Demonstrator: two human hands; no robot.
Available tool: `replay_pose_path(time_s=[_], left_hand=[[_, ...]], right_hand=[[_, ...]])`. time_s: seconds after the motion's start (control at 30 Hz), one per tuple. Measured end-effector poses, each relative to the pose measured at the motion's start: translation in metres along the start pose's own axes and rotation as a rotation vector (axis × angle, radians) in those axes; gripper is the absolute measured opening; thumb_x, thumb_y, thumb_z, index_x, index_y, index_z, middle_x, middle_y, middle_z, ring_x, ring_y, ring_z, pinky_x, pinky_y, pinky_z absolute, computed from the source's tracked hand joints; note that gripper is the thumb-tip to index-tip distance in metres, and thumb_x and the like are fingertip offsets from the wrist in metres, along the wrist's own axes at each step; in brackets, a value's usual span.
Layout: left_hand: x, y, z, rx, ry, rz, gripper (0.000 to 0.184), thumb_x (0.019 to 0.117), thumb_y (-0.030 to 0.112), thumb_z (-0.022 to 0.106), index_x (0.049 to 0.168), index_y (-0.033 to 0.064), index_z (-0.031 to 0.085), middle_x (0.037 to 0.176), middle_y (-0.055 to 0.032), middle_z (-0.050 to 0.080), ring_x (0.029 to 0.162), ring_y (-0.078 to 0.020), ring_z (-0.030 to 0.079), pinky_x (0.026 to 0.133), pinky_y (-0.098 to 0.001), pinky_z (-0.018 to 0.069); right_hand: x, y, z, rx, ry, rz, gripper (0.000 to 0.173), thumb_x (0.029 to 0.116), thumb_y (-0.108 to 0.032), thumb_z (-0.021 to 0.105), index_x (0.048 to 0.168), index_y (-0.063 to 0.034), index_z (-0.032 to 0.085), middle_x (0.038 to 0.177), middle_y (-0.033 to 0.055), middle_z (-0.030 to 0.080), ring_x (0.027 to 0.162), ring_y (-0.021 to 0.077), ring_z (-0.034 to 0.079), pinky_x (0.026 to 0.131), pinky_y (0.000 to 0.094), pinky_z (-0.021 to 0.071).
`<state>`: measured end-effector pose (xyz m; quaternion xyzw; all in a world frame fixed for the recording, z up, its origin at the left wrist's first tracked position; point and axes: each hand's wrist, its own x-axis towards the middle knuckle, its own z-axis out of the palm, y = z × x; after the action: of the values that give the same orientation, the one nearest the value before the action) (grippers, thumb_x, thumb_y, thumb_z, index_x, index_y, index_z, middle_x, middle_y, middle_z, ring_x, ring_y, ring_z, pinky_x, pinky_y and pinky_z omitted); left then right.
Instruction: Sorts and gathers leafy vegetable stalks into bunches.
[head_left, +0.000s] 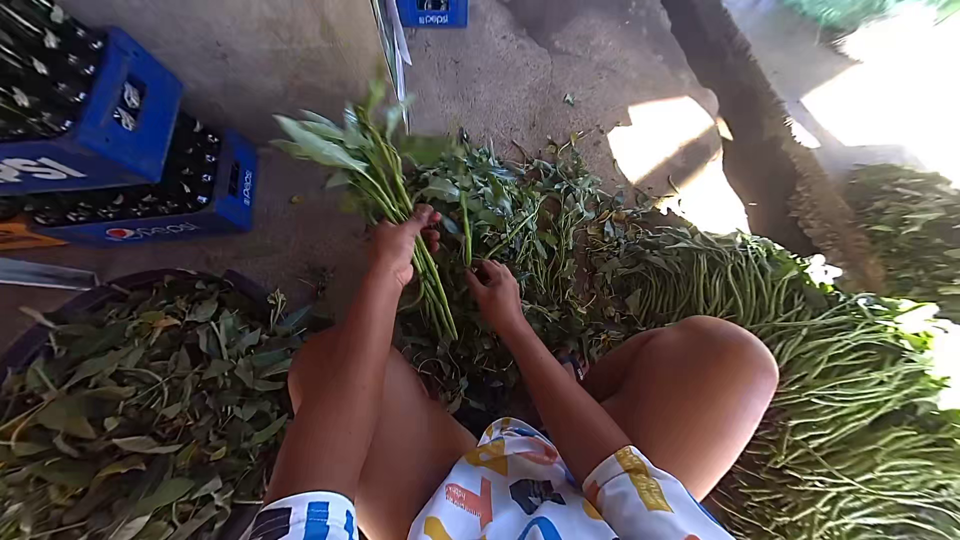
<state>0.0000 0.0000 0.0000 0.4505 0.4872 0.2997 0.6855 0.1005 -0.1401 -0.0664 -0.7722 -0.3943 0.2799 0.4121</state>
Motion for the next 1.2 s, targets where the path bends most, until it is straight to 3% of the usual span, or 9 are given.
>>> replay_pose_path(time_s=[0.3, 0.4, 0.47, 0.57, 0.67, 0.77, 0.9, 1.07, 1.2], left_hand=[[0.013, -0.007, 0.012, 0.17, -0.042, -0.013, 0.026, 0.0961, 0.021, 0.073, 0.117, 0.0055, 0.067, 0.092, -0.0059, 0.068, 0.071, -0.0122, 0.064, 0.063, -0.0272, 0.0554], [0.016, -0.003, 0.012, 0.179, -0.023, -0.004, 0.028, 0.0956, 0.023, 0.074, 0.115, 0.0046, 0.066, 0.089, -0.0049, 0.067, 0.073, -0.0101, 0.063, 0.068, -0.027, 0.0548], [0.016, -0.002, 0.014, 0.175, -0.049, -0.014, 0.033, 0.0952, 0.023, 0.074, 0.118, 0.0025, 0.063, 0.094, -0.0065, 0.068, 0.079, -0.0112, 0.064, 0.073, -0.029, 0.0558], [0.017, -0.007, 0.015, 0.166, -0.1, -0.038, 0.033, 0.0965, 0.025, 0.072, 0.12, 0.0037, 0.063, 0.093, -0.006, 0.069, 0.076, -0.0108, 0.065, 0.07, -0.028, 0.0565], [0.026, -0.004, 0.017, 0.134, -0.045, -0.036, 0.029, 0.098, 0.021, 0.07, 0.117, 0.0012, 0.064, 0.093, -0.007, 0.068, 0.075, -0.0114, 0.064, 0.068, -0.0272, 0.0556], [0.039, 0.0, 0.011, 0.052, 0.061, 0.014, 0.021, 0.1009, 0.017, 0.066, 0.115, 0.0016, 0.063, 0.089, -0.0049, 0.067, 0.063, -0.0087, 0.061, 0.055, -0.0224, 0.0526], [0.045, -0.003, 0.012, -0.037, 0.124, 0.012, 0.027, 0.1007, 0.014, 0.066, 0.122, -0.0006, 0.058, 0.097, -0.0087, 0.069, 0.08, -0.0142, 0.069, 0.074, -0.03, 0.0593], [0.057, 0.013, -0.008, -0.227, 0.245, 0.137, 0.022, 0.1091, 0.016, 0.05, 0.127, 0.0025, 0.046, 0.093, -0.0082, 0.069, 0.08, -0.0181, 0.072, 0.073, -0.0357, 0.063], [0.062, 0.017, -0.015, -0.311, 0.321, 0.17, 0.03, 0.1059, 0.015, 0.057, 0.132, 0.0042, 0.05, 0.097, -0.0088, 0.062, 0.079, -0.0196, 0.07, 0.071, -0.036, 0.0637]], right_hand=[[0.02, -0.016, 0.004, -0.281, 0.242, -0.476, 0.021, 0.0926, -0.022, 0.074, 0.106, -0.0055, 0.079, 0.09, 0.0127, 0.071, 0.089, 0.033, 0.067, 0.077, 0.0484, 0.0563], [0.027, -0.016, 0.004, -0.113, 0.241, -0.472, 0.045, 0.0956, -0.026, 0.073, 0.132, -0.0003, 0.062, 0.121, 0.0214, 0.065, 0.102, 0.0349, 0.068, 0.081, 0.0501, 0.0591], [0.037, -0.017, 0.002, 0.013, 0.143, -0.461, 0.059, 0.1026, -0.025, 0.061, 0.153, -0.0014, 0.041, 0.155, 0.0229, 0.044, 0.122, 0.0356, 0.063, 0.091, 0.0523, 0.0582], [0.051, -0.017, 0.002, 0.153, -0.038, -0.356, 0.063, 0.1093, -0.028, 0.044, 0.164, -0.0085, 0.021, 0.163, 0.0162, 0.037, 0.136, 0.0313, 0.055, 0.106, 0.0538, 0.0495], [0.052, -0.012, 0.007, 0.144, -0.039, -0.24, 0.047, 0.111, -0.033, 0.04, 0.144, -0.0024, 0.053, 0.118, 0.0196, 0.07, 0.104, 0.0325, 0.07, 0.092, 0.0557, 0.0545], [0.04, -0.001, 0.026, 0.093, 0.164, -0.265, 0.042, 0.1083, -0.026, 0.047, 0.082, 0.0014, 0.065, 0.064, 0.0095, 0.056, 0.058, 0.0222, 0.057, 0.057, 0.0426, 0.048], [0.033, 0.014, 0.034, 0.082, 0.154, -0.191, 0.041, 0.1064, -0.023, 0.049, 0.076, 0.0011, 0.063, 0.062, 0.0067, 0.053, 0.059, 0.0159, 0.054, 0.059, 0.0357, 0.046], [0.015, 0.044, 0.036, 0.027, 0.037, -0.166, 0.04, 0.1032, -0.024, 0.053, 0.077, 0.0033, 0.067, 0.064, 0.0094, 0.058, 0.06, 0.0159, 0.056, 0.06, 0.0344, 0.0471], [0.006, 0.025, 0.027, -0.021, 0.004, -0.227, 0.037, 0.1018, -0.033, 0.062, 0.119, -0.002, 0.073, 0.105, 0.0185, 0.071, 0.087, 0.0305, 0.071, 0.078, 0.0489, 0.0581]])
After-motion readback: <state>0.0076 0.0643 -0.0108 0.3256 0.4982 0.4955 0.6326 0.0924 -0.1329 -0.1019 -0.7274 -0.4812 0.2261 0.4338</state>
